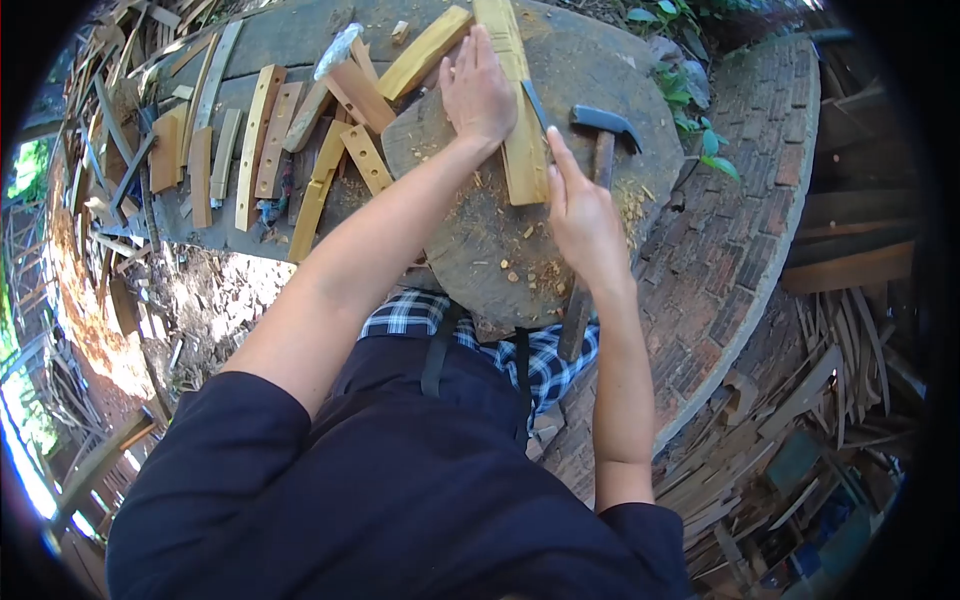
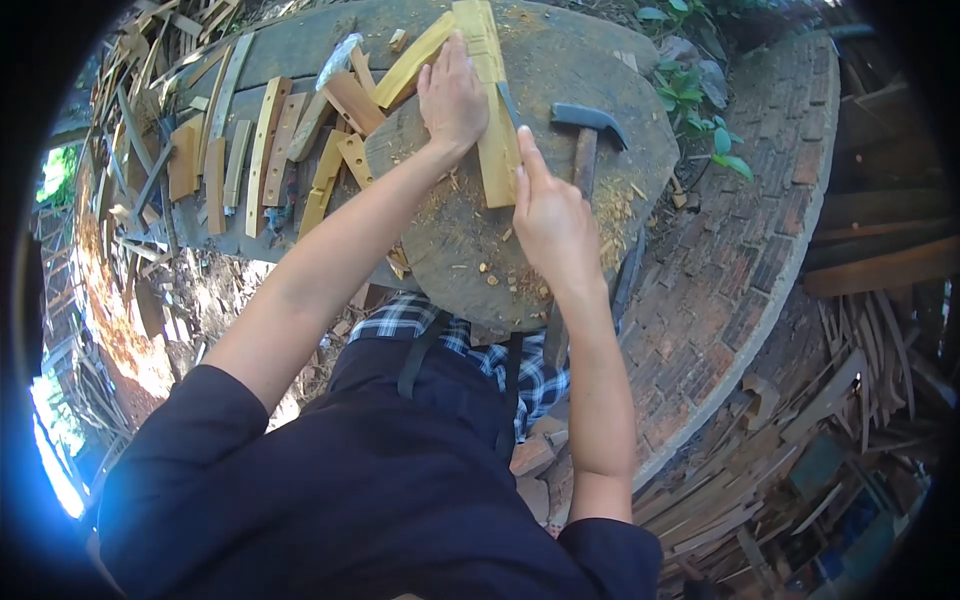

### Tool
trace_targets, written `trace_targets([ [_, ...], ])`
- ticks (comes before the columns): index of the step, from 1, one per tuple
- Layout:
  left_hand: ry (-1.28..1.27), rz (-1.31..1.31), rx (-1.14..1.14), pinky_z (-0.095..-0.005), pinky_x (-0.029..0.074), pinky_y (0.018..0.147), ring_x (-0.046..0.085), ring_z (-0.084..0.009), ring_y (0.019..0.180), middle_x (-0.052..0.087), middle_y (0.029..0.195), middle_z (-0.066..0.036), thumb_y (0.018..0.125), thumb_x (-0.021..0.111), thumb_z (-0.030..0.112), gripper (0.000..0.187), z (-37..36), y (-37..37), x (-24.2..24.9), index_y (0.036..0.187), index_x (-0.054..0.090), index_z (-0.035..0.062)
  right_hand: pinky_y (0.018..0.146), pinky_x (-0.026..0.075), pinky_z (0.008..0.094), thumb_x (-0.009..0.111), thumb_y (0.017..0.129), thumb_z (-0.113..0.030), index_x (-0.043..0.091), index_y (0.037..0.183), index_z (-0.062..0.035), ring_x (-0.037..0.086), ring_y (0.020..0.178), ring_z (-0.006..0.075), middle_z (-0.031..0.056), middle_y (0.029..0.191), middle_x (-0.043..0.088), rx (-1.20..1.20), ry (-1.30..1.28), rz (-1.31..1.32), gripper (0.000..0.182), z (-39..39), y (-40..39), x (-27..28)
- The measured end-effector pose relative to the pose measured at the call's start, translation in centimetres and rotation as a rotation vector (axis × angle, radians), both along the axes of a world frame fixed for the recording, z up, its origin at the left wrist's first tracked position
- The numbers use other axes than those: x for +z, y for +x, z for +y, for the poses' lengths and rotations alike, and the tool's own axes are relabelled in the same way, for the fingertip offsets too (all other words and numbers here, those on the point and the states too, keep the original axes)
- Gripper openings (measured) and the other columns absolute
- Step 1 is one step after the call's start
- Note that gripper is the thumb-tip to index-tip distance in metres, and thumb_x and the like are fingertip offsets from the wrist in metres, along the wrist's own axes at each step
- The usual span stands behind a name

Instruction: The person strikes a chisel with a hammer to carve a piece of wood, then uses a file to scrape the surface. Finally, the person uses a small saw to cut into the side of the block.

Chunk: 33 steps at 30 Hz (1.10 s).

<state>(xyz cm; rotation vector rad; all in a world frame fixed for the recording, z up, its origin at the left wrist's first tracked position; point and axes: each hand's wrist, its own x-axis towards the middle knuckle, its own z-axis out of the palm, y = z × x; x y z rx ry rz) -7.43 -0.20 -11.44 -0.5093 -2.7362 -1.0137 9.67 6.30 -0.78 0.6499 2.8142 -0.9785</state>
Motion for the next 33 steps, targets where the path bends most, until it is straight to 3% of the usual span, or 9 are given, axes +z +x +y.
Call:
trace_targets([
  [3, 0.008, 0.11, 0.001, -0.0465, 0.025, 0.115, 0.048, -0.0275, 0.133, 0.052, 0.143, -0.015, 0.102, 0.038, 0.021, 0.049, 0.0, -0.1, -0.6, 0.148, 0.036, 0.0048, 0.07, 0.053, 0.0541, 0.045, 0.102, -0.027, 0.043, 0.147, -0.0181, 0.066, 0.078, 0.0464, 0.0264, 0.081, 0.067, -0.023, 0.044, 0.043, 0.046, -0.5, 1.4, -0.7],
  [10, 0.006, 0.11, -0.026, -0.0468, 0.027, 0.114, 0.049, -0.0281, 0.131, 0.052, 0.144, -0.011, 0.103, 0.037, 0.021, 0.05, -0.2, -0.3, -1.0, 0.15, 0.033, 0.0066, 0.071, 0.051, 0.0517, 0.046, 0.102, -0.02, 0.039, 0.151, -0.0184, 0.066, 0.078, 0.0447, 0.0249, 0.084, 0.066, -0.115, -0.14, 0.149, 0.049, -4.7, 10.4, -1.6],
  [11, -0.002, 0.07, -0.035, -0.0471, 0.023, 0.116, 0.049, -0.027, 0.132, 0.048, 0.147, -0.013, 0.098, 0.041, 0.016, 0.054, -0.3, -0.2, -0.9, 0.15, 0.033, 0.0038, 0.07, 0.051, 0.0513, 0.046, 0.102, -0.019, 0.038, 0.151, -0.0188, 0.065, 0.077, 0.0443, 0.0245, 0.084, 0.066, -0.149, -0.163, 0.169, 0.05, -5.0, 10.9, -1.7],
  [12, -0.006, 0.033, -0.046, -0.0473, 0.02, 0.118, 0.049, -0.0259, 0.133, 0.045, 0.15, -0.014, 0.093, 0.044, 0.012, 0.059, -0.1, -0.2, -0.5, 0.15, 0.032, 0.001, 0.07, 0.051, 0.0513, 0.046, 0.102, -0.019, 0.038, 0.151, -0.0188, 0.065, 0.077, 0.0443, 0.0245, 0.084, 0.066, -0.154, -0.157, 0.173, 0.05, -4.7, 10.4, -1.6],
  [14, 0.0, 0.004, -0.051, -0.0468, 0.02, 0.118, 0.05, -0.0264, 0.132, 0.044, 0.15, -0.014, 0.093, 0.045, 0.012, 0.06, -0.3, -1.2, -0.4, 0.15, 0.032, 0.0008, 0.07, 0.051, 0.0513, 0.047, 0.102, -0.018, 0.037, 0.152, -0.0179, 0.065, 0.076, 0.0444, 0.0242, 0.085, 0.066, -0.103, -0.115, 0.049, 0.051, -3.9, 8.7, -1.4],
  [22, 0.032, -0.03, -0.061, -0.047, 0.021, 0.118, 0.052, -0.0295, 0.129, 0.042, 0.152, -0.015, 0.091, 0.045, 0.012, 0.062, -0.3, -1.5, -0.5, 0.15, 0.03, -0.0004, 0.067, 0.051, 0.0518, 0.047, 0.102, -0.02, 0.035, 0.152, -0.0164, 0.065, 0.077, 0.0448, 0.0262, 0.087, 0.066, -0.14, -0.122, 0.148, 0.052, -6.1, 12.1, -1.6],
  [26, -0.011, -0.05, -0.068, -0.0468, 0.02, 0.118, 0.052, -0.0287, 0.129, 0.04, 0.153, -0.014, 0.091, 0.044, 0.012, 0.063, 0.0, -1.3, -0.1, 0.151, 0.029, -0.0001, 0.068, 0.05, 0.0538, 0.047, 0.102, -0.02, 0.034, 0.153, -0.0162, 0.065, 0.076, 0.0449, 0.0258, 0.084, 0.066, -0.161, -0.144, 0.094, 0.053, -4.9, 6.5, -2.3],
  [28, -0.012, -0.052, -0.061, -0.0467, 0.02, 0.118, 0.053, -0.0286, 0.129, 0.04, 0.153, -0.014, 0.091, 0.043, 0.013, 0.063, -0.5, -1.5, -0.2, 0.151, 0.029, 0.0001, 0.069, 0.05, 0.055, 0.048, 0.101, -0.02, 0.034, 0.152, -0.0165, 0.065, 0.076, 0.0449, 0.0254, 0.082, 0.066, -0.152, -0.037, 0.146, 0.053, -4.5, 3.9, -3.8],
  [33, 0.016, -0.011, -0.059, -0.0475, 0.02, 0.118, 0.054, -0.0287, 0.128, 0.042, 0.153, -0.014, 0.092, 0.043, 0.013, 0.062, -0.2, -1.3, -0.7, 0.151, 0.029, -0.0001, 0.067, 0.052, 0.0544, 0.047, 0.101, -0.023, 0.034, 0.152, -0.0159, 0.065, 0.074, 0.0441, 0.0243, 0.081, 0.066, -0.097, -0.069, 0.113, 0.053, -5.3, 11.1, -2.3],
])
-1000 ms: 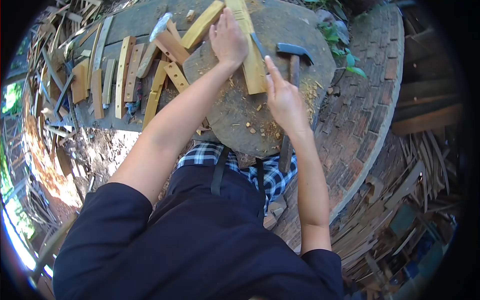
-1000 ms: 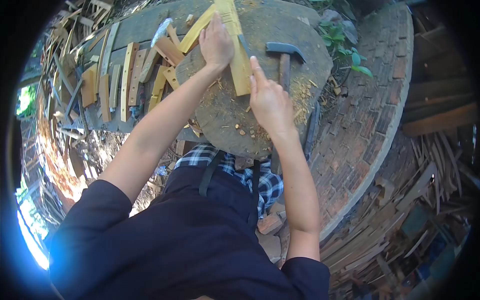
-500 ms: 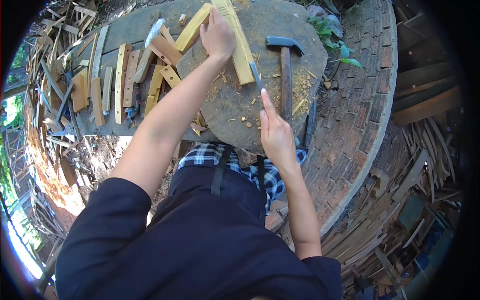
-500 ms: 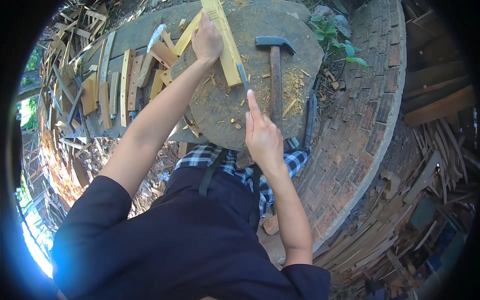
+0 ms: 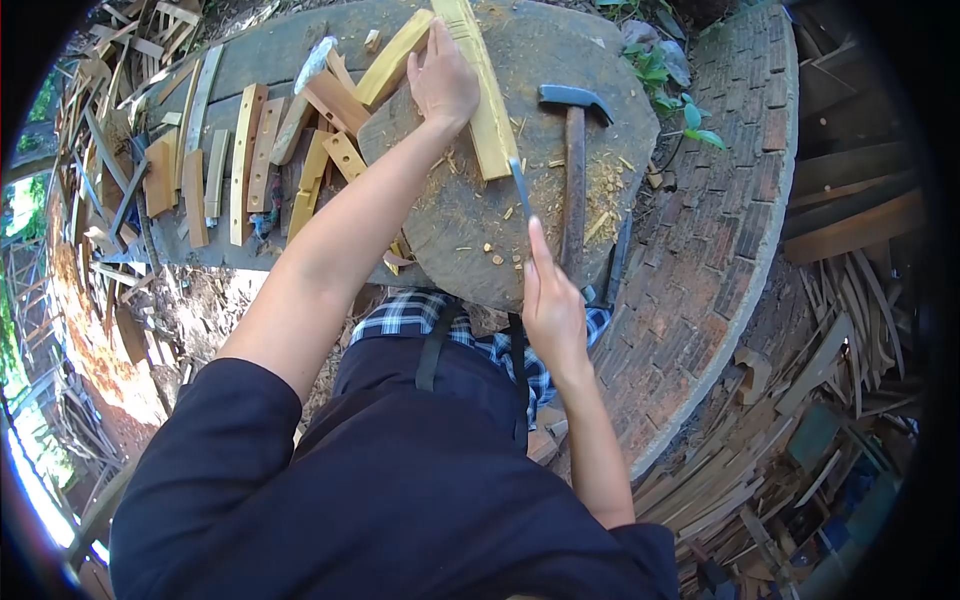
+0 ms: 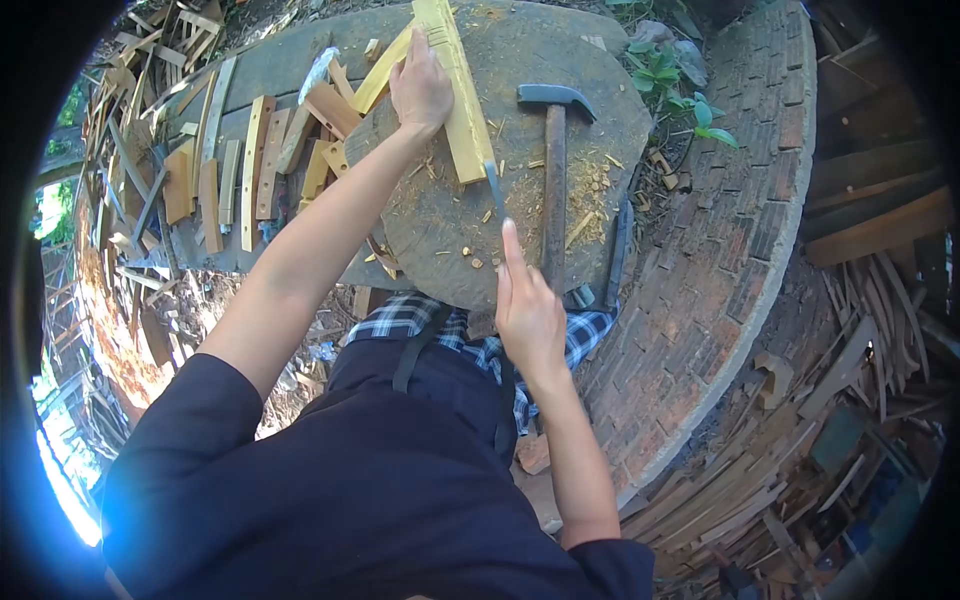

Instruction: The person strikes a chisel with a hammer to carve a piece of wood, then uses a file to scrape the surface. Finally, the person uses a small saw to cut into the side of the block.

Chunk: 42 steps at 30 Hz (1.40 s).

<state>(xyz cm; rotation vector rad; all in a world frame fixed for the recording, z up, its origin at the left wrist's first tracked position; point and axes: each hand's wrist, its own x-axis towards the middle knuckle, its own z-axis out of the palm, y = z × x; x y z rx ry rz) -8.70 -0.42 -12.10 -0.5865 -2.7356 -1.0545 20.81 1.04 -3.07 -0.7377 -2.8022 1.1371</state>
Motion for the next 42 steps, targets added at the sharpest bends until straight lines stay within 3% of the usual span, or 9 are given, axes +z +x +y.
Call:
trace_targets([
  [3, -0.003, 0.088, 0.042, -0.0448, 0.029, 0.113, 0.051, -0.0297, 0.128, 0.052, 0.143, -0.015, 0.102, 0.037, 0.019, 0.05, 0.3, 0.1, -0.4, 0.149, 0.034, 0.0027, 0.066, 0.052, 0.0539, 0.047, 0.101, -0.023, 0.034, 0.153, -0.018, 0.066, 0.073, 0.0439, 0.0235, 0.08, 0.066, -0.029, 0.008, 0.033, 0.053, -0.1, -0.2, 0.3],
  [13, -0.02, -0.076, 0.021, -0.0465, 0.02, 0.118, 0.053, -0.0282, 0.129, 0.042, 0.153, -0.012, 0.093, 0.042, 0.013, 0.06, 0.0, 0.2, 0.4, 0.15, 0.031, 0.0012, 0.065, 0.053, 0.0507, 0.05, 0.1, -0.019, 0.036, 0.153, -0.0213, 0.066, 0.071, 0.0428, 0.0223, 0.08, 0.066, 0.004, 0.03, 0.03, 0.055, 0.7, -0.6, 0.0],
  [15, 0.003, 0.181, 0.059, -0.0434, 0.033, 0.108, 0.053, -0.0305, 0.125, 0.053, 0.141, -0.016, 0.101, 0.039, 0.019, 0.049, 0.2, 0.0, -0.9, 0.147, 0.038, 0.0021, 0.064, 0.053, 0.0496, 0.051, 0.1, -0.018, 0.036, 0.153, -0.02, 0.066, 0.072, 0.0423, 0.0219, 0.079, 0.065, 0.016, 0.028, -0.053, 0.055, 0.7, 0.0, 0.8],
  [18, 0.016, -0.004, -0.001, -0.0461, 0.02, 0.118, 0.056, -0.0295, 0.126, 0.04, 0.154, -0.012, 0.093, 0.042, 0.014, 0.06, -0.1, 0.2, 0.4, 0.151, 0.031, 0.0023, 0.063, 0.052, 0.0499, 0.05, 0.1, -0.018, 0.036, 0.153, -0.0199, 0.066, 0.07, 0.0416, 0.022, 0.076, 0.064, 0.03, 0.071, -0.016, 0.055, 2.6, -5.7, 0.0],
  [25, 0.001, -0.076, 0.01, -0.0456, 0.02, 0.118, 0.054, -0.0284, 0.128, 0.04, 0.154, -0.012, 0.094, 0.042, 0.014, 0.058, 0.1, 0.1, 0.5, 0.15, 0.032, 0.0033, 0.062, 0.052, 0.0527, 0.048, 0.101, -0.023, 0.037, 0.152, -0.0192, 0.065, 0.068, 0.0416, 0.0215, 0.074, 0.063, 0.031, 0.041, 0.009, 0.052, 1.8, -3.1, -0.5],
  [27, 0.026, 0.234, 0.066, -0.0438, 0.036, 0.106, 0.054, -0.0327, 0.121, 0.055, 0.139, -0.015, 0.101, 0.04, 0.019, 0.05, 0.2, 0.1, -0.3, 0.149, 0.037, 0.0037, 0.063, 0.052, 0.0531, 0.048, 0.101, -0.024, 0.037, 0.152, -0.0203, 0.065, 0.068, 0.0416, 0.021, 0.073, 0.063, 0.04, 0.041, -0.015, 0.052, 1.8, -1.9, 0.3],
  [31, 0.02, -0.091, 0.035, -0.0439, 0.024, 0.117, 0.047, -0.0267, 0.134, 0.043, 0.151, -0.013, 0.093, 0.044, 0.012, 0.059, 0.2, -0.3, 0.6, 0.15, 0.033, 0.0016, 0.063, 0.054, 0.0526, 0.048, 0.101, -0.025, 0.036, 0.152, -0.0245, 0.066, 0.068, 0.0409, 0.0204, 0.075, 0.064, 0.085, 0.118, -0.145, 0.052, 2.9, -4.1, 1.3],
  [33, 0.028, 0.114, 0.076, -0.0476, 0.041, 0.1, 0.058, -0.0361, 0.116, 0.058, 0.135, -0.016, 0.1, 0.041, 0.018, 0.048, 0.3, -1.3, 0.1, 0.147, 0.04, 0.0057, 0.063, 0.054, 0.0527, 0.047, 0.101, -0.026, 0.034, 0.153, -0.0268, 0.066, 0.068, 0.0415, 0.0201, 0.076, 0.064, 0.078, 0.144, -0.129, 0.053, 2.4, -4.2, 1.0],
  [42, -0.041, -0.041, -0.003, -0.0497, 0.022, 0.117, 0.049, -0.0275, 0.133, 0.048, 0.148, -0.012, 0.095, 0.041, 0.014, 0.056, -0.2, -1.1, 0.0, 0.15, 0.034, 0.0057, 0.063, 0.054, 0.0544, 0.05, 0.1, -0.024, 0.032, 0.154, -0.0218, 0.066, 0.068, 0.0434, 0.0216, 0.077, 0.065, 0.005, 0.064, -0.103, 0.056, -0.3, -3.5, 0.7],
])
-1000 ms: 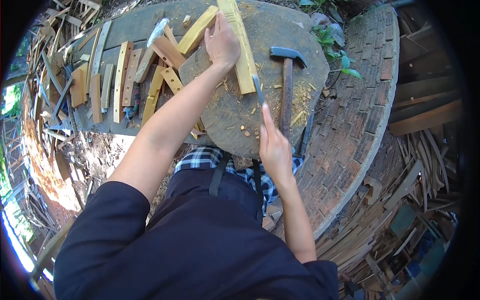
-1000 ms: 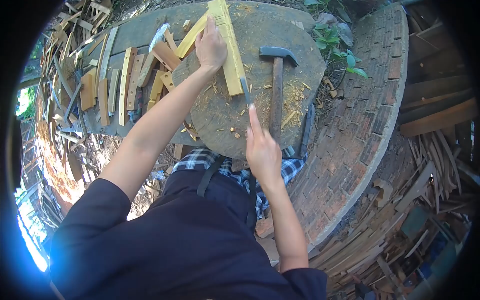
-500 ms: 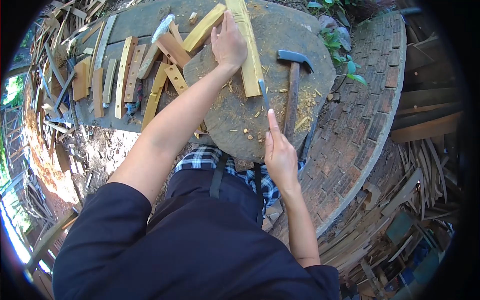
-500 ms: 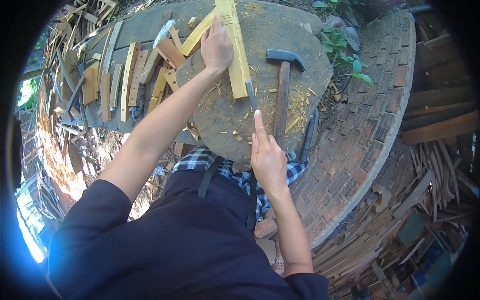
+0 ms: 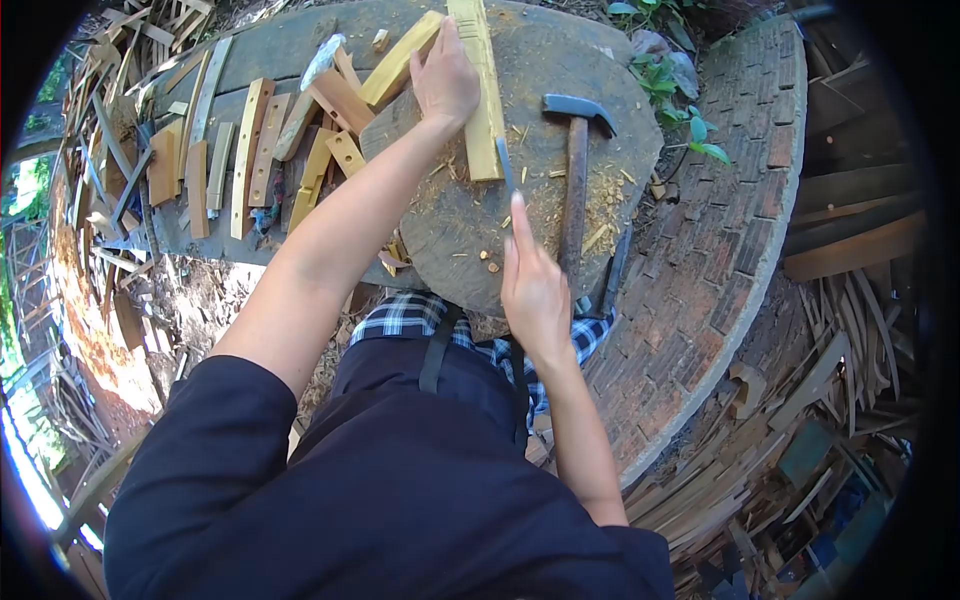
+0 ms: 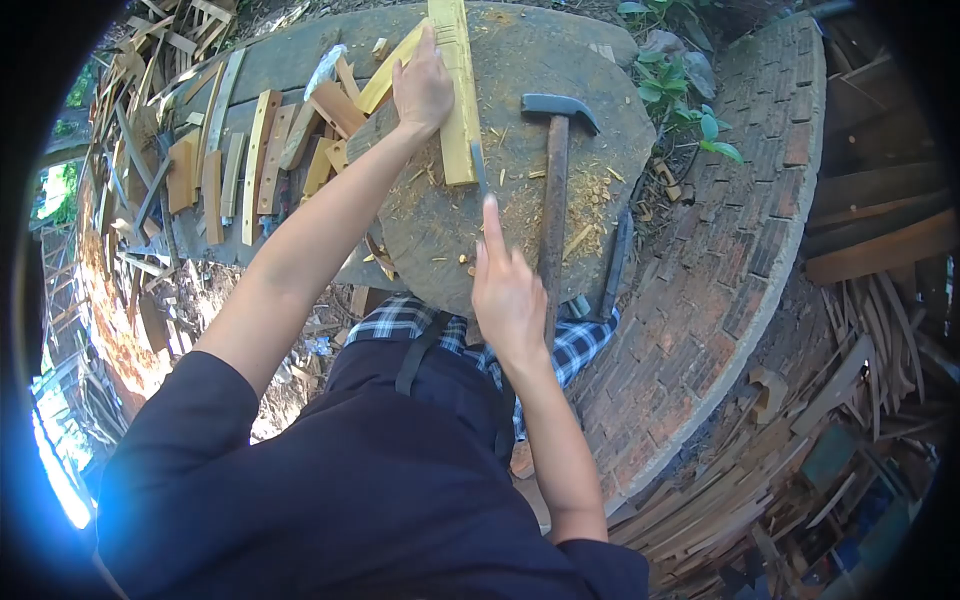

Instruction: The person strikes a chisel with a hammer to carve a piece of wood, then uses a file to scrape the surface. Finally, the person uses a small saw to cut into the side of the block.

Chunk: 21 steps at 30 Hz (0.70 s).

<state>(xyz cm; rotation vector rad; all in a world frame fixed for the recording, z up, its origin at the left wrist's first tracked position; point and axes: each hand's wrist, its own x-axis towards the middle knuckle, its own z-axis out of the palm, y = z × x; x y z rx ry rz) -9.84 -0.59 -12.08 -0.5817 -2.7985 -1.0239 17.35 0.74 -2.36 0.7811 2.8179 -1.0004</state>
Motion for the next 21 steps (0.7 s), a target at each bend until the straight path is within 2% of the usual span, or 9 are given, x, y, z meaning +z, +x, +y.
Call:
trace_targets([
  [4, -0.012, 0.052, 0.0, -0.0519, 0.02, 0.118, 0.049, -0.0282, 0.133, 0.048, 0.148, -0.012, 0.094, 0.042, 0.013, 0.056, 0.0, -0.6, 0.0, 0.15, 0.035, 0.0057, 0.064, 0.054, 0.0546, 0.05, 0.1, -0.024, 0.031, 0.154, -0.0214, 0.066, 0.07, 0.0439, 0.0222, 0.077, 0.064, 0.015, 0.06, -0.008, 0.057, 0.9, -1.8, -0.6],
  [11, 0.004, 0.016, 0.01, -0.0533, 0.022, 0.117, 0.051, -0.0306, 0.13, 0.052, 0.144, -0.013, 0.092, 0.045, 0.011, 0.058, -0.1, -0.2, -0.2, 0.149, 0.035, 0.0043, 0.06, 0.055, 0.0536, 0.052, 0.099, -0.022, 0.031, 0.154, -0.0203, 0.066, 0.067, 0.0437, 0.0225, 0.078, 0.065, -0.015, 0.015, 0.027, 0.06, -1.3, 2.5, -1.0],
  [16, 0.009, -0.018, -0.023, -0.0527, 0.022, 0.117, 0.053, -0.0322, 0.127, 0.052, 0.144, -0.015, 0.091, 0.043, 0.01, 0.059, 0.1, -0.2, 0.6, 0.149, 0.033, 0.0035, 0.059, 0.055, 0.0526, 0.048, 0.101, -0.024, 0.032, 0.154, -0.0191, 0.066, 0.066, 0.0419, 0.021, 0.075, 0.065, -0.035, 0.074, 0.148, 0.056, 0.5, -5.1, -2.9],
  [20, 0.016, -0.011, 0.002, -0.0515, 0.024, 0.116, 0.054, -0.0321, 0.126, 0.053, 0.142, -0.015, 0.091, 0.043, 0.01, 0.059, 0.4, -0.5, 0.1, 0.149, 0.034, 0.0034, 0.06, 0.054, 0.0526, 0.049, 0.101, -0.024, 0.031, 0.154, -0.0207, 0.066, 0.066, 0.0417, 0.0205, 0.074, 0.064, 0.007, 0.078, 0.09, 0.057, -0.2, 0.1, -1.4],
  [21, 0.033, 0.065, 0.027, -0.0507, 0.031, 0.111, 0.058, -0.0353, 0.116, 0.06, 0.13, -0.017, 0.095, 0.042, 0.014, 0.055, 0.6, -0.5, -0.2, 0.149, 0.035, 0.0069, 0.06, 0.054, 0.0525, 0.049, 0.101, -0.023, 0.03, 0.154, -0.0214, 0.066, 0.067, 0.0416, 0.0206, 0.074, 0.064, 0.006, 0.03, 0.041, 0.057, -0.6, 1.7, -0.6],
])
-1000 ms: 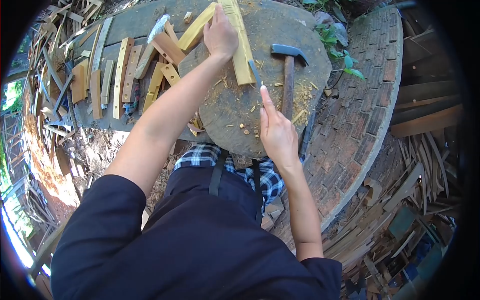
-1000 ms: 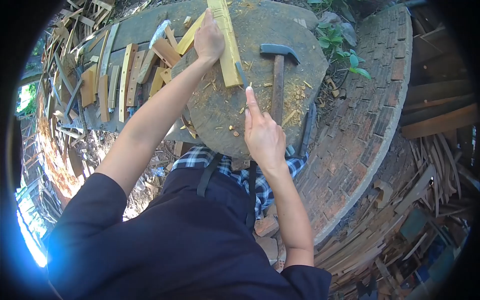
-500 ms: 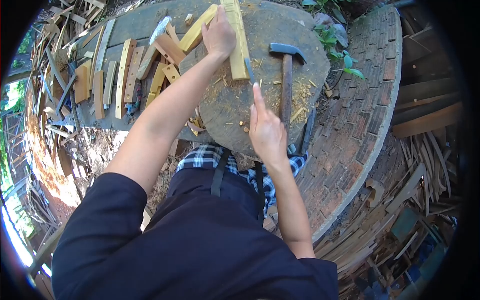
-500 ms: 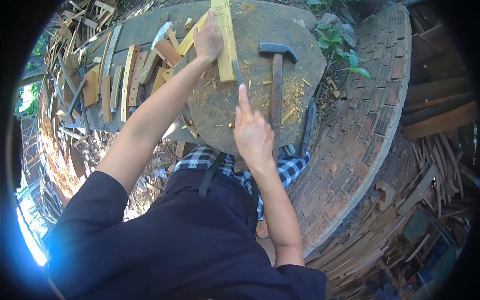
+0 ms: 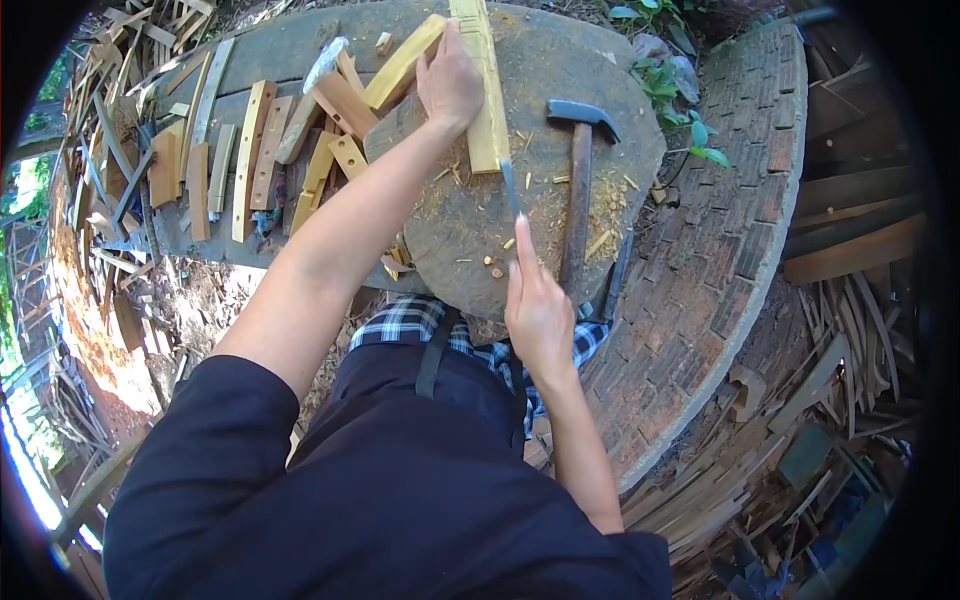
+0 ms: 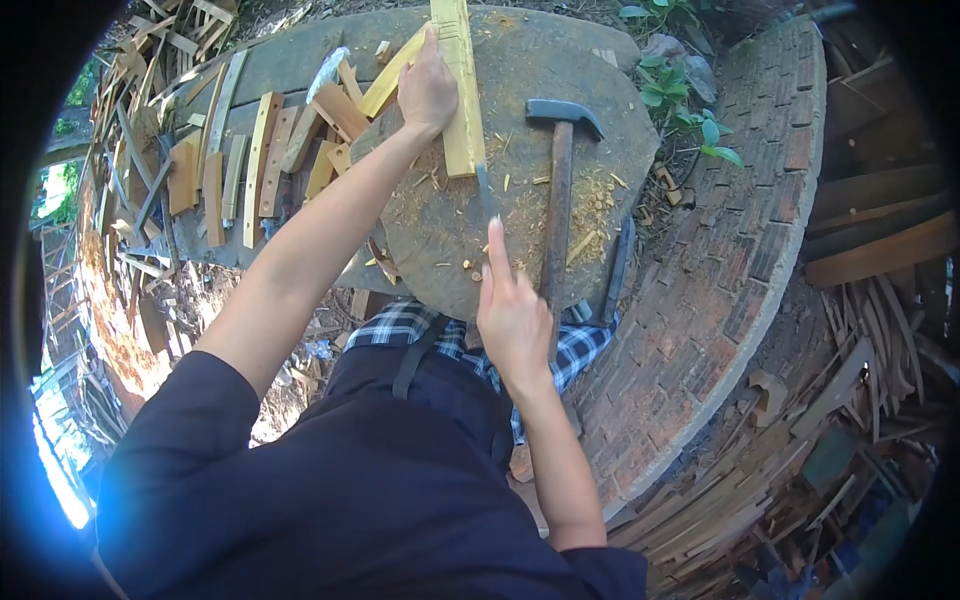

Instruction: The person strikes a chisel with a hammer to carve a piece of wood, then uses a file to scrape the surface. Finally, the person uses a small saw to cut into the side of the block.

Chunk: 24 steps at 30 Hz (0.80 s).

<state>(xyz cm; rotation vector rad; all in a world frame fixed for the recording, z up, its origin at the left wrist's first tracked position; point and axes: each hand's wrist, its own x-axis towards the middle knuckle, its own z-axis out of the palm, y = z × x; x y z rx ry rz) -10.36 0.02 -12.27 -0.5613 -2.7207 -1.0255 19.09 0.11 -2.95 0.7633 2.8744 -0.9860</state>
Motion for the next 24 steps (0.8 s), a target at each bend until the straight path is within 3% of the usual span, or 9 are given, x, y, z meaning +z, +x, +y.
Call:
trace_targets([
  [1, 0.013, 0.071, 0.023, -0.0498, 0.038, 0.105, 0.062, -0.0386, 0.106, 0.067, 0.117, -0.019, 0.099, 0.04, 0.018, 0.051, -0.1, 0.2, -0.3, 0.15, 0.037, 0.0103, 0.06, 0.054, 0.0523, 0.049, 0.101, -0.023, 0.03, 0.155, -0.0221, 0.066, 0.068, 0.0415, 0.0206, 0.075, 0.064, -0.003, -0.05, -0.055, 0.057, -0.4, 0.9, 0.4],
  [5, 0.031, 0.041, 0.009, -0.0504, 0.047, 0.092, 0.064, -0.041, 0.096, 0.069, 0.104, -0.022, 0.099, 0.041, 0.018, 0.05, -0.2, 0.7, 1.1, 0.149, 0.039, 0.0092, 0.059, 0.053, 0.0525, 0.049, 0.101, -0.024, 0.03, 0.155, -0.0228, 0.066, 0.068, 0.0424, 0.0209, 0.073, 0.063, -0.003, 0.051, -0.033, 0.058, 1.4, -4.9, 0.3],
  [7, 0.001, -0.164, -0.02, -0.0443, 0.032, 0.113, 0.055, -0.0323, 0.125, 0.052, 0.143, -0.015, 0.091, 0.043, 0.009, 0.057, -0.5, 0.9, 2.2, 0.147, 0.037, 0.0033, 0.059, 0.053, 0.0524, 0.049, 0.1, -0.024, 0.03, 0.155, -0.0226, 0.066, 0.067, 0.0422, 0.0207, 0.073, 0.063, -0.002, 0.086, 0.02, 0.058, 1.8, -7.1, -1.4],
  [14, -0.002, -0.108, 0.008, -0.0467, 0.041, 0.104, 0.058, -0.035, 0.117, 0.055, 0.139, -0.016, 0.09, 0.045, 0.009, 0.058, -0.6, 1.0, 1.9, 0.147, 0.037, 0.0037, 0.059, 0.055, 0.0509, 0.051, 0.1, -0.022, 0.03, 0.155, -0.0219, 0.067, 0.064, 0.0403, 0.0208, 0.075, 0.065, -0.003, 0.006, -0.007, 0.058, 0.0, -0.4, 0.1],
  [19, -0.044, -0.183, -0.03, -0.0503, 0.051, 0.082, 0.066, -0.0395, 0.094, 0.06, 0.13, -0.019, 0.089, 0.045, 0.011, 0.061, -0.7, 0.9, 2.5, 0.149, 0.034, 0.0032, 0.062, 0.055, 0.0539, 0.048, 0.101, -0.025, 0.037, 0.152, -0.0231, 0.067, 0.068, 0.0428, 0.0227, 0.079, 0.067, 0.0, 0.08, 0.004, 0.052, 3.6, -10.3, -0.1],
  [22, -0.06, -0.198, 0.056, -0.0494, 0.052, 0.079, 0.067, -0.0406, 0.091, 0.061, 0.128, -0.019, 0.089, 0.047, 0.015, 0.064, -0.4, 0.8, 2.5, 0.15, 0.032, 0.0037, 0.065, 0.056, 0.0548, 0.046, 0.101, -0.027, 0.036, 0.152, -0.023, 0.068, 0.071, 0.0433, 0.0242, 0.083, 0.069, 0.049, 0.162, -0.075, 0.052, 5.0, -13.1, -0.2],
  [24, -0.091, -0.239, 0.003, -0.05, 0.052, 0.081, 0.067, -0.0391, 0.093, 0.058, 0.132, -0.02, 0.089, 0.049, 0.016, 0.067, -0.7, 0.6, 2.6, 0.152, 0.029, 0.0045, 0.07, 0.057, 0.0513, 0.048, 0.1, -0.031, 0.027, 0.155, -0.0245, 0.069, 0.076, 0.0418, 0.0231, 0.084, 0.07, 0.067, 0.13, -0.069, 0.059, 4.9, -11.9, -0.6],
])
